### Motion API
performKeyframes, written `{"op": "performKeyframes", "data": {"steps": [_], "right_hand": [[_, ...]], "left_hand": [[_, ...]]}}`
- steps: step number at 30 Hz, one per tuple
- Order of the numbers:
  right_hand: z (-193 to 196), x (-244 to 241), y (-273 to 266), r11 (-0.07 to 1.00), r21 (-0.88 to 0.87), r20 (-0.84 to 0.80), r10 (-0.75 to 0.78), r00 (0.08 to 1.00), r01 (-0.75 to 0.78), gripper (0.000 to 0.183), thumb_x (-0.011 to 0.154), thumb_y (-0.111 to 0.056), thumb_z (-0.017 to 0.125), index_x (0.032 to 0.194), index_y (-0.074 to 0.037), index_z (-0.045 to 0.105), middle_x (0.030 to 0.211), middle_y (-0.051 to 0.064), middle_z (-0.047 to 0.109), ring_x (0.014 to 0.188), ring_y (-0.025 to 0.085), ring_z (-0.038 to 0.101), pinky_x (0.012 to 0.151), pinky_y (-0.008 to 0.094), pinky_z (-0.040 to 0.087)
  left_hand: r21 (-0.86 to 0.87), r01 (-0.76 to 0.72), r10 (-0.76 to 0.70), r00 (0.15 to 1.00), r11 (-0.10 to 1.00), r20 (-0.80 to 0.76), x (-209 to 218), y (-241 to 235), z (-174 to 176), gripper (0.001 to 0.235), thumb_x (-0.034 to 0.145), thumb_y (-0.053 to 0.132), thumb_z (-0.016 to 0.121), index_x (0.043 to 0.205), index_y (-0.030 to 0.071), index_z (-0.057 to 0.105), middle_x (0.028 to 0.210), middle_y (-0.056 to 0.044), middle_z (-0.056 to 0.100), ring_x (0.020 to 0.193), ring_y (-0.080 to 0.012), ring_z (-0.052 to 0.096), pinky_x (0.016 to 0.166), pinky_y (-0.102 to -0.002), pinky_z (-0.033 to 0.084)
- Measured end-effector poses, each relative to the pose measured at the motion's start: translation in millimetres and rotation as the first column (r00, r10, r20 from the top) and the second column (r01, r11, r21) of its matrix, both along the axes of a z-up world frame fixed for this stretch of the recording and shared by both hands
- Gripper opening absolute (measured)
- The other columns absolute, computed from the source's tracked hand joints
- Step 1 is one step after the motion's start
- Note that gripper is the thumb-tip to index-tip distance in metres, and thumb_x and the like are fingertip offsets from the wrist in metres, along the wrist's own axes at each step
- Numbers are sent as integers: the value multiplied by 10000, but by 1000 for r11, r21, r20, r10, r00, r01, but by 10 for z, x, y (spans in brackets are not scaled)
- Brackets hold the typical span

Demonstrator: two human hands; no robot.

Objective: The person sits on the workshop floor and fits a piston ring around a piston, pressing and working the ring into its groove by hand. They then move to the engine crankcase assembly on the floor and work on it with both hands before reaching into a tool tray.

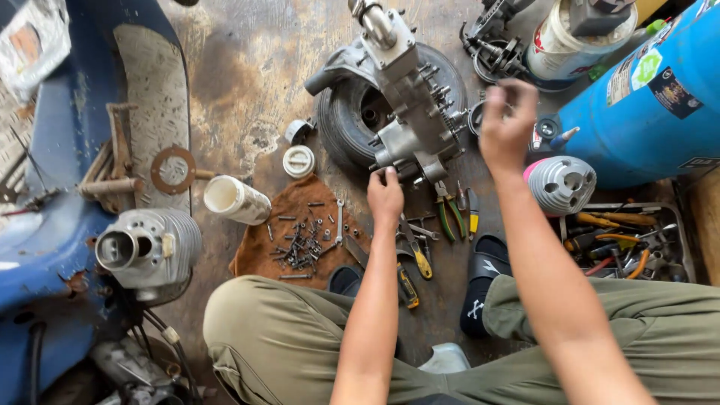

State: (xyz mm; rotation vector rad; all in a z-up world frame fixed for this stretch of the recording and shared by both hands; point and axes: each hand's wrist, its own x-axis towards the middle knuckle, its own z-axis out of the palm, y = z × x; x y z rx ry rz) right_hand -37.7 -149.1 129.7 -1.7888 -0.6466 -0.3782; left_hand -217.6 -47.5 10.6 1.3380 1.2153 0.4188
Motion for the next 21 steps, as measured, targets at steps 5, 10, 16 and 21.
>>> {"op": "performKeyframes", "data": {"steps": [5,10,16,21], "right_hand": [[-757,-303,-481,950,-307,-368,-64,928,-57,161,995,-305,671,1022,-177,765,830,83,723,857,270,731,735,372,539],[-937,-364,-482,881,-350,-567,72,821,-318,212,991,-287,631,1131,-231,778,801,40,752,823,194,743,738,342,553],[-705,-356,-458,869,-248,-624,194,757,-427,221,956,-182,689,1134,-92,785,856,147,747,814,169,657,737,353,546],[-783,-306,-480,864,-235,-648,203,735,-446,201,962,-157,683,1128,-113,787,875,138,751,846,174,693,761,338,565]], "left_hand": [[13,147,-147,989,989,0,50,-325,-226,403,991,438,570,1277,162,640,1118,-151,735,1147,-369,673,975,-521,540],[1,129,-128,984,992,127,53,-394,-300,343,1001,312,628,1306,156,643,1132,-143,725,1128,-330,685,957,-495,550],[25,58,-63,963,998,261,54,-383,-471,243,953,151,691,1189,121,739,971,-121,769,900,-183,738,794,-327,577],[3,36,-35,955,999,295,51,-411,-390,233,951,112,691,1176,81,742,972,-136,764,880,-187,749,777,-325,590]]}}
